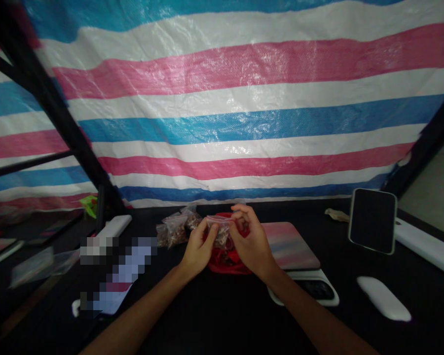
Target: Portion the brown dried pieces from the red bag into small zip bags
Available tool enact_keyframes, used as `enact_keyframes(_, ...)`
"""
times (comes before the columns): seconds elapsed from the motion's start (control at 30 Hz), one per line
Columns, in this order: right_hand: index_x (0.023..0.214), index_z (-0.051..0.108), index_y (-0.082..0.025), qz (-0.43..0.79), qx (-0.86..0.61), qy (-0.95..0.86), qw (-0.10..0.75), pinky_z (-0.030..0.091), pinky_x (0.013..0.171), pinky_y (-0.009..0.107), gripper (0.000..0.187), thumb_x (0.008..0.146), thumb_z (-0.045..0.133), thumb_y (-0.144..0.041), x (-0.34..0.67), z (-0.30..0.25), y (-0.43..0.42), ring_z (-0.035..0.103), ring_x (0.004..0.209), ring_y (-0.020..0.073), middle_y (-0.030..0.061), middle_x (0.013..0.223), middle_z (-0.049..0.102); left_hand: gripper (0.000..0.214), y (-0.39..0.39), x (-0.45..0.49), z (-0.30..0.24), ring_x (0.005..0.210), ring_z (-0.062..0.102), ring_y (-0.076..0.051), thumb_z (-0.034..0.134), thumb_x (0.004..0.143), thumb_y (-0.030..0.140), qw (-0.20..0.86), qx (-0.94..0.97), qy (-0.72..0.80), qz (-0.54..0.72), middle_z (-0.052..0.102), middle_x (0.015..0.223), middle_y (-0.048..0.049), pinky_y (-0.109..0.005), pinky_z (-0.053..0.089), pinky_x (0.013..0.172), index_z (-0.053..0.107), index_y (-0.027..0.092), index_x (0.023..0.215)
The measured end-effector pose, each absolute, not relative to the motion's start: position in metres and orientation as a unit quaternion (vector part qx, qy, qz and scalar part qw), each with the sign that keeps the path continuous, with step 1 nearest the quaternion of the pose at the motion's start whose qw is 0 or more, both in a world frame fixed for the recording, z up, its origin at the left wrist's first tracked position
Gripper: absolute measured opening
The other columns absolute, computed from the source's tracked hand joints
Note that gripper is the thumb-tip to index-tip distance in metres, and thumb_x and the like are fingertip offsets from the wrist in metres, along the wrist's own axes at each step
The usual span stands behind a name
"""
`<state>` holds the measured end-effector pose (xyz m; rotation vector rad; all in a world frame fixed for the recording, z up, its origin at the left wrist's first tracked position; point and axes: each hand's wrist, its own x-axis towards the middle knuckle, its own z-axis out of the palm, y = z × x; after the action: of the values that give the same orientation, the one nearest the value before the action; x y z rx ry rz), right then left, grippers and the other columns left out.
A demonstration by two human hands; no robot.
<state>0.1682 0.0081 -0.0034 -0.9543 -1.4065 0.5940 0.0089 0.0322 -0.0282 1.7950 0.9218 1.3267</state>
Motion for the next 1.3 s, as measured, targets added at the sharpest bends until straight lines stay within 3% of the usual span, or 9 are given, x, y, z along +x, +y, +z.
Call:
enact_keyframes(0.23,0.133,0.048,-0.028,0.258,-0.42,-0.62,0.611,0.053,0.079,0.033,0.038,0.097,0.061,-0.032,0.1708,-0.011,0.0109,0.061,0.08,0.0166,-0.0003,0.093,0.061,0.034,0.0286,0.014,-0.0267,0.086,0.067,-0.018,0.053,0.101,0.046,0.382,0.666,0.354,0.534,0.076,0.096,-0.004,-0.026,0.051,0.079,0.071,0.017,0.105)
enact_keyframes(0.43,0.131,0.05,-0.028,0.258,-0.435,-0.606,0.614,0.054,0.082,0.035,0.039,0.095,0.064,-0.033,0.1711,-0.0102,0.0115,0.063,0.082,0.0179,0.0007,0.096,0.064,0.035,0.031,0.0141,-0.0276,0.079,0.068,-0.018,0.056,0.099,0.046,0.39,0.646,0.358,0.551,0.076,0.088,-0.0037,-0.026,0.052,0.073,0.074,0.016,0.096)
enact_keyframes(0.67,0.116,0.054,-0.028,0.262,-0.425,-0.606,0.62,0.055,0.078,0.033,0.022,0.096,0.061,-0.035,0.168,-0.004,0.0087,0.064,0.083,0.0188,0.0012,0.093,0.064,0.029,0.0286,0.0152,-0.0228,0.094,0.071,-0.022,0.063,0.096,0.041,0.388,0.652,0.329,0.563,0.078,0.101,-0.0067,-0.031,0.055,0.088,0.077,0.017,0.105)
enact_keyframes(0.87,0.125,0.053,-0.029,0.284,-0.409,-0.63,0.596,0.054,0.083,0.034,0.029,0.098,0.06,-0.034,0.1683,-0.0066,0.0069,0.065,0.089,0.0196,0.0017,0.098,0.065,0.027,0.0292,0.0178,-0.024,0.092,0.073,-0.022,0.065,0.095,0.04,0.41,0.638,0.33,0.562,0.079,0.1,-0.0068,-0.033,0.058,0.088,0.079,0.018,0.102)
enact_keyframes(1.03,0.119,0.055,-0.029,0.267,-0.415,-0.623,0.607,0.053,0.072,0.031,0.022,0.097,0.06,-0.031,0.1691,-0.0066,0.0058,0.062,0.077,0.0179,-0.0005,0.089,0.061,0.025,0.0269,0.0185,-0.022,0.098,0.074,-0.023,0.065,0.095,0.038,0.397,0.654,0.328,0.554,0.08,0.103,-0.008,-0.036,0.057,0.094,0.08,0.019,0.102)
enact_keyframes(1.17,0.128,0.055,-0.03,0.274,-0.413,-0.636,0.592,0.055,0.086,0.035,0.031,0.097,0.061,-0.031,0.1704,-0.0088,0.0071,0.065,0.092,0.0198,0.0021,0.101,0.065,0.025,0.0271,0.0185,-0.0208,0.095,0.074,-0.023,0.065,0.095,0.038,0.397,0.649,0.329,0.56,0.08,0.101,-0.0071,-0.034,0.058,0.091,0.08,0.019,0.099)
enact_keyframes(1.3,0.122,0.058,-0.03,0.268,-0.412,-0.628,0.604,0.055,0.09,0.035,0.028,0.096,0.064,-0.031,0.1712,-0.0086,0.008,0.067,0.097,0.0201,0.0026,0.104,0.067,0.024,0.0292,0.0179,-0.0218,0.094,0.073,-0.021,0.065,0.095,0.038,0.409,0.642,0.329,0.559,0.079,0.101,-0.0064,-0.032,0.057,0.09,0.079,0.019,0.101)
